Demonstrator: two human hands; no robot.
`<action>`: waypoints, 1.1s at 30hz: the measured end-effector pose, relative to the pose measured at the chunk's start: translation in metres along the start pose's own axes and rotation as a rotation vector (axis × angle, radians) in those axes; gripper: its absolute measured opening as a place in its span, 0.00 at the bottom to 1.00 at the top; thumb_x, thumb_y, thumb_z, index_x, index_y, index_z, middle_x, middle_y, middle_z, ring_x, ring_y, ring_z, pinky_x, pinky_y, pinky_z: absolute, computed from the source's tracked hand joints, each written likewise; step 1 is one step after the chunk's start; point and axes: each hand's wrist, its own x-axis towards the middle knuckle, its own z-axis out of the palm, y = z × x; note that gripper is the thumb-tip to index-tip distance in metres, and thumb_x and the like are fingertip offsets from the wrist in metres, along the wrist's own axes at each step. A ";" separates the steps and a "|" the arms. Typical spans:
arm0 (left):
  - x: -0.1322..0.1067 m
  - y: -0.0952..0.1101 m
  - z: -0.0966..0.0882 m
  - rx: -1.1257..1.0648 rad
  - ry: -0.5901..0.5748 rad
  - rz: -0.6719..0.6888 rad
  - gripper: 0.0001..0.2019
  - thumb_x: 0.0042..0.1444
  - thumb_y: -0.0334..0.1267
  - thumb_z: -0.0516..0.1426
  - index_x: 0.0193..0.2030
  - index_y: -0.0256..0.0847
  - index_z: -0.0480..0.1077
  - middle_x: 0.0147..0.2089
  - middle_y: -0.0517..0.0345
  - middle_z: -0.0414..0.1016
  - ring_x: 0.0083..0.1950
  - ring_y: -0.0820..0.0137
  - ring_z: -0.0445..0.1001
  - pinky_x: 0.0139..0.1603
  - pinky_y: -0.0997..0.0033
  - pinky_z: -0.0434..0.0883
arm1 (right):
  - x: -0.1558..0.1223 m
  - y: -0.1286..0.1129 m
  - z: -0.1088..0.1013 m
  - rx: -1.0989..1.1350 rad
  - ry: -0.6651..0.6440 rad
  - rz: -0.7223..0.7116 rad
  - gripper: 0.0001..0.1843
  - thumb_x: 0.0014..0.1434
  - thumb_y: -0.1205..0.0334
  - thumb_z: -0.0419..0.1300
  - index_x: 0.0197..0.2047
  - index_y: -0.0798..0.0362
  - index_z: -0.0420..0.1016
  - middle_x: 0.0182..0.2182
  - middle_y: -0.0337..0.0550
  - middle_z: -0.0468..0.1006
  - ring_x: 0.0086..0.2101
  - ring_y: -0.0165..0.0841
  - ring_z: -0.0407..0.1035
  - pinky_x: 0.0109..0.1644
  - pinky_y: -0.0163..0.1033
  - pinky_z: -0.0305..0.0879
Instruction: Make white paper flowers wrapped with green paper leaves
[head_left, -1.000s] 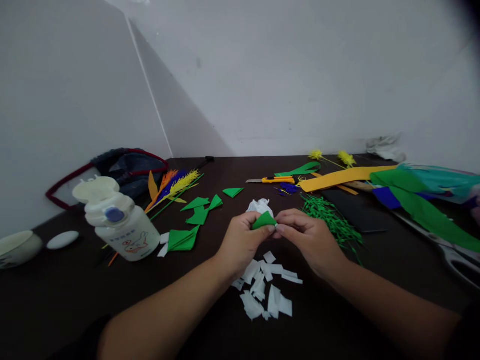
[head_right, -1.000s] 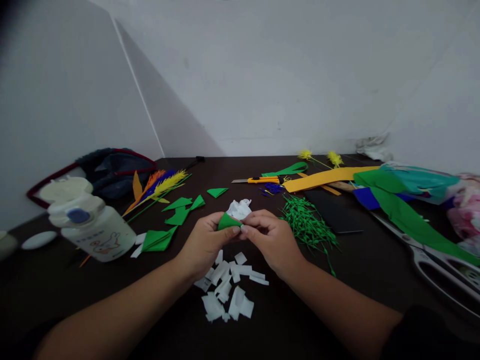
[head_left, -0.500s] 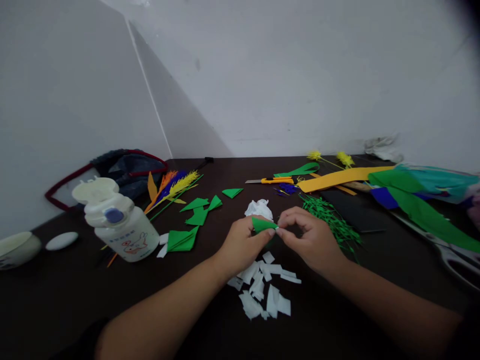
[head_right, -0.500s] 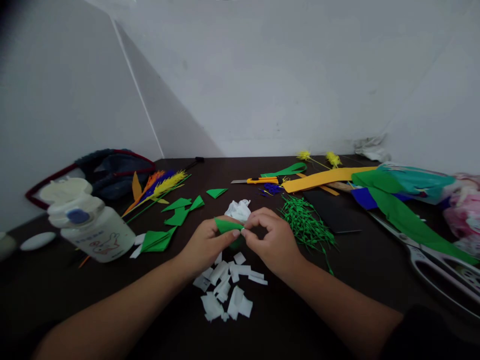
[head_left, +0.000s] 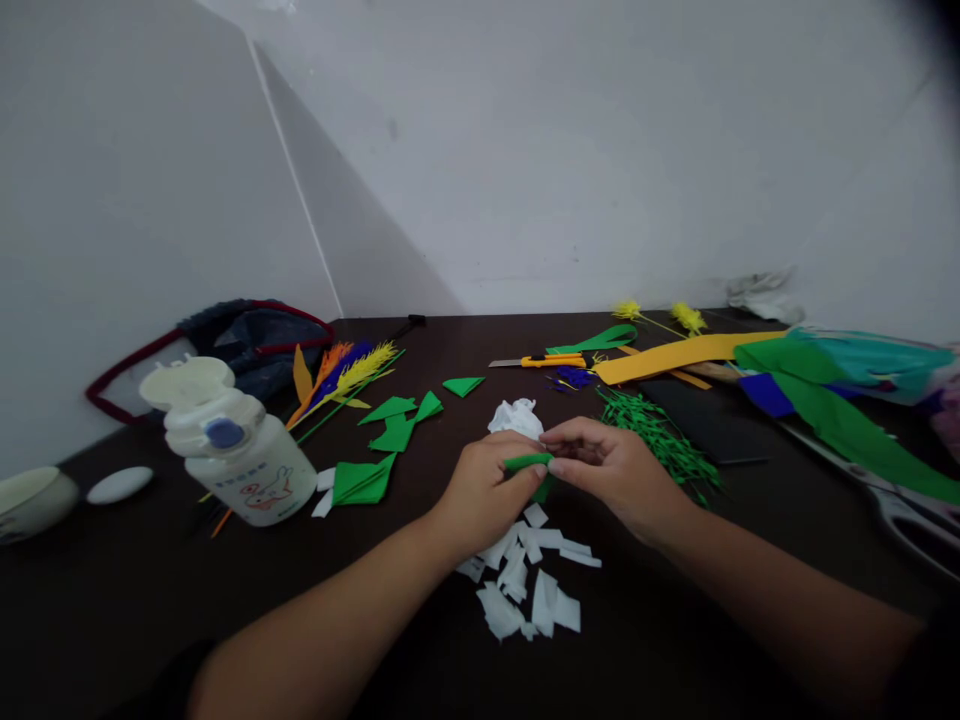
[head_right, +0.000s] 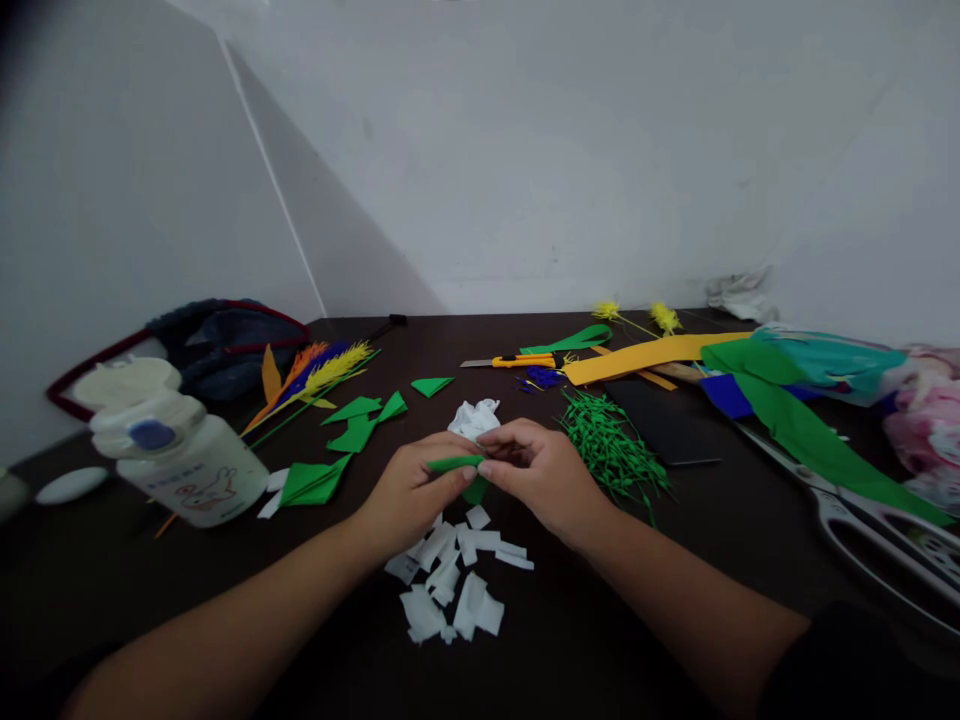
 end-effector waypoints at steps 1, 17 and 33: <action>0.000 0.000 0.000 0.008 0.001 -0.003 0.10 0.53 0.32 0.51 0.30 0.40 0.74 0.34 0.54 0.72 0.39 0.68 0.69 0.43 0.69 0.64 | 0.000 0.000 0.000 -0.050 -0.005 -0.041 0.11 0.48 0.62 0.60 0.37 0.52 0.73 0.35 0.44 0.74 0.36 0.33 0.68 0.41 0.41 0.66; 0.001 -0.004 0.003 0.175 -0.047 -0.034 0.12 0.54 0.33 0.49 0.25 0.38 0.70 0.26 0.58 0.69 0.31 0.70 0.66 0.35 0.72 0.61 | -0.001 -0.006 0.000 -0.375 0.116 -0.221 0.04 0.47 0.69 0.59 0.23 0.52 0.70 0.29 0.40 0.72 0.33 0.32 0.67 0.38 0.40 0.63; -0.001 -0.003 0.004 0.118 -0.128 -0.073 0.13 0.53 0.41 0.53 0.26 0.36 0.72 0.26 0.57 0.69 0.28 0.73 0.65 0.30 0.75 0.60 | -0.002 -0.012 0.001 -0.245 -0.074 0.066 0.06 0.41 0.68 0.60 0.23 0.53 0.65 0.19 0.34 0.66 0.22 0.27 0.59 0.24 0.32 0.54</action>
